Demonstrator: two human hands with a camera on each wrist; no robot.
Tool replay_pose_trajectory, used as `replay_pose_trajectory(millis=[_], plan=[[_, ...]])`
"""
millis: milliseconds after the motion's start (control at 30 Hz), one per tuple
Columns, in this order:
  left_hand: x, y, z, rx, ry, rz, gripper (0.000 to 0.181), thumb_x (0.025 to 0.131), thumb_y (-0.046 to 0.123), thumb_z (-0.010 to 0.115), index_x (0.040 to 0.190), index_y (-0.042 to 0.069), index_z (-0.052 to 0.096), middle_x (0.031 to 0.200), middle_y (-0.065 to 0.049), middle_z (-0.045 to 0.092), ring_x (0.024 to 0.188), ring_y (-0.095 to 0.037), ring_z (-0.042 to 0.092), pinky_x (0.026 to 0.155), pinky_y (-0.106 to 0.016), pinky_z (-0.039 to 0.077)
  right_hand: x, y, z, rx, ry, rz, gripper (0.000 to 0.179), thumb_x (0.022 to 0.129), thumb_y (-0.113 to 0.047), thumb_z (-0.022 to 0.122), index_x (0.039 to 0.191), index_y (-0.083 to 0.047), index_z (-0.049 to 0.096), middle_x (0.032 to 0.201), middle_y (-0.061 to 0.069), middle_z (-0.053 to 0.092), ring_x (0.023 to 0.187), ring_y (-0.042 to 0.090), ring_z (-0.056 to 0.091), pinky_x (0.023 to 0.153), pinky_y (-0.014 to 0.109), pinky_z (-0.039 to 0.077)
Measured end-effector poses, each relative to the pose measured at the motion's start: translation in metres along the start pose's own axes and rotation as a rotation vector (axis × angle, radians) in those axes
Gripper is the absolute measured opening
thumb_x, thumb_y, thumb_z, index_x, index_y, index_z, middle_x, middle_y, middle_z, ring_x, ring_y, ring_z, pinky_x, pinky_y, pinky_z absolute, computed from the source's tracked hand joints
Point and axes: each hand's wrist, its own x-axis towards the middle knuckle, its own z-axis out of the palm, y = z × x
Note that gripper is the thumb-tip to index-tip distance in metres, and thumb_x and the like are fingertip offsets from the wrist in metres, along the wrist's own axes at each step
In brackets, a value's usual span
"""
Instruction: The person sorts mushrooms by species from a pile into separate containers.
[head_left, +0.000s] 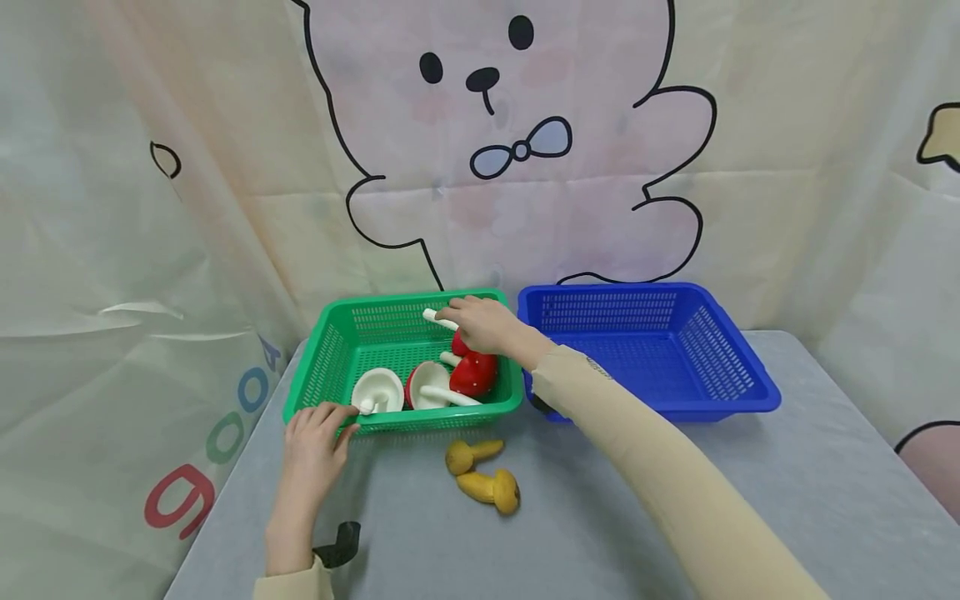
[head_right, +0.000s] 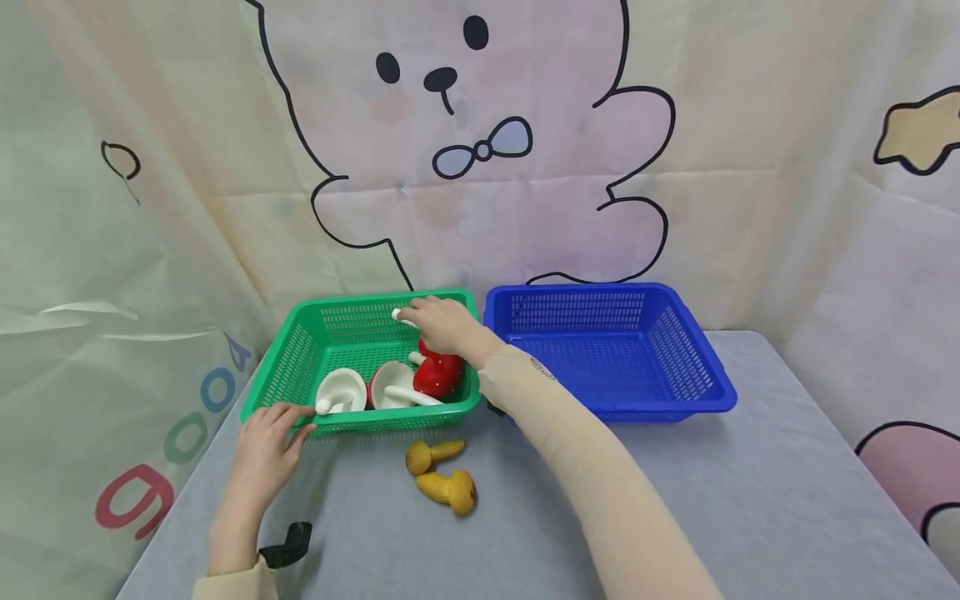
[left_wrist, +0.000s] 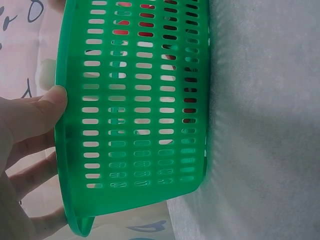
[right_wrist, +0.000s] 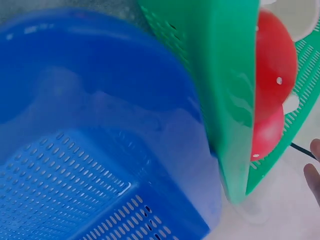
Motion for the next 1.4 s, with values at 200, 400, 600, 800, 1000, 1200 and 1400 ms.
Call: replay_pose_trajectory(millis=[200, 400, 600, 800, 1000, 1200, 1400], plan=[[0.000, 0.001, 0.000, -0.009, -0.004, 0.004, 0.020, 0.074, 0.001, 0.079, 0.092, 0.007, 0.071, 0.087, -0.008, 0.065, 0.089, -0.033, 0.057, 0.089, -0.059, 0.043, -0.019, 0.002, -0.012, 0.031, 0.021, 0.015, 0.043, 0.090, -0.003, 0.053, 0.130, -0.018, 0.059, 0.121, 0.003, 0.062, 0.109, 0.023, 0.059, 0.087, 0.035, 0.054], [0.000, 0.000, -0.001, -0.023, -0.021, -0.002, 0.020, 0.076, 0.002, 0.078, 0.093, 0.007, 0.071, 0.088, -0.008, 0.064, 0.091, -0.032, 0.055, 0.089, -0.057, 0.042, -0.040, 0.005, -0.017, 0.146, 0.040, 0.096, 0.039, 0.091, -0.007, 0.056, 0.127, -0.019, 0.061, 0.113, 0.004, 0.064, 0.100, 0.019, 0.059, 0.075, 0.031, 0.055], [0.000, -0.002, -0.003, -0.012, -0.036, -0.002, 0.020, 0.076, 0.002, 0.078, 0.094, 0.007, 0.071, 0.089, -0.009, 0.064, 0.092, -0.033, 0.055, 0.089, -0.056, 0.042, -0.064, 0.008, -0.016, 0.245, 0.094, 0.157, 0.033, 0.093, -0.012, 0.056, 0.125, -0.017, 0.063, 0.110, 0.004, 0.064, 0.093, 0.020, 0.060, 0.071, 0.029, 0.053], [-0.001, 0.000, -0.005, 0.005, -0.071, -0.031, 0.020, 0.078, 0.005, 0.077, 0.096, 0.009, 0.071, 0.092, -0.009, 0.064, 0.095, -0.034, 0.055, 0.091, -0.058, 0.042, -0.087, 0.009, -0.013, 0.307, 0.130, 0.183, 0.032, 0.094, -0.014, 0.057, 0.125, -0.017, 0.063, 0.109, 0.004, 0.063, 0.099, 0.021, 0.062, 0.074, 0.030, 0.056], [-0.001, 0.003, -0.006, 0.025, -0.088, -0.042, 0.020, 0.079, 0.006, 0.076, 0.097, 0.008, 0.071, 0.094, -0.009, 0.065, 0.096, -0.034, 0.056, 0.090, -0.059, 0.042, -0.108, 0.009, -0.010, 0.319, 0.169, 0.216, 0.032, 0.095, -0.016, 0.057, 0.126, -0.019, 0.063, 0.113, 0.003, 0.064, 0.100, 0.018, 0.061, 0.079, 0.032, 0.056], [-0.001, 0.004, -0.007, 0.042, -0.094, -0.039, 0.020, 0.079, 0.006, 0.076, 0.098, 0.008, 0.071, 0.095, -0.010, 0.065, 0.096, -0.034, 0.056, 0.088, -0.059, 0.043, -0.130, 0.008, -0.004, 0.333, 0.218, 0.231, 0.034, 0.094, -0.016, 0.059, 0.128, -0.015, 0.062, 0.119, 0.005, 0.064, 0.106, 0.021, 0.061, 0.088, 0.039, 0.056], [-0.001, 0.003, -0.013, 0.057, -0.093, -0.032, 0.022, 0.078, 0.005, 0.077, 0.099, 0.006, 0.071, 0.096, -0.011, 0.065, 0.095, -0.035, 0.057, 0.086, -0.059, 0.044, -0.152, 0.004, 0.001, 0.336, 0.266, 0.263, 0.033, 0.094, -0.017, 0.059, 0.127, -0.018, 0.062, 0.121, 0.003, 0.064, 0.113, 0.023, 0.060, 0.091, 0.043, 0.055]])
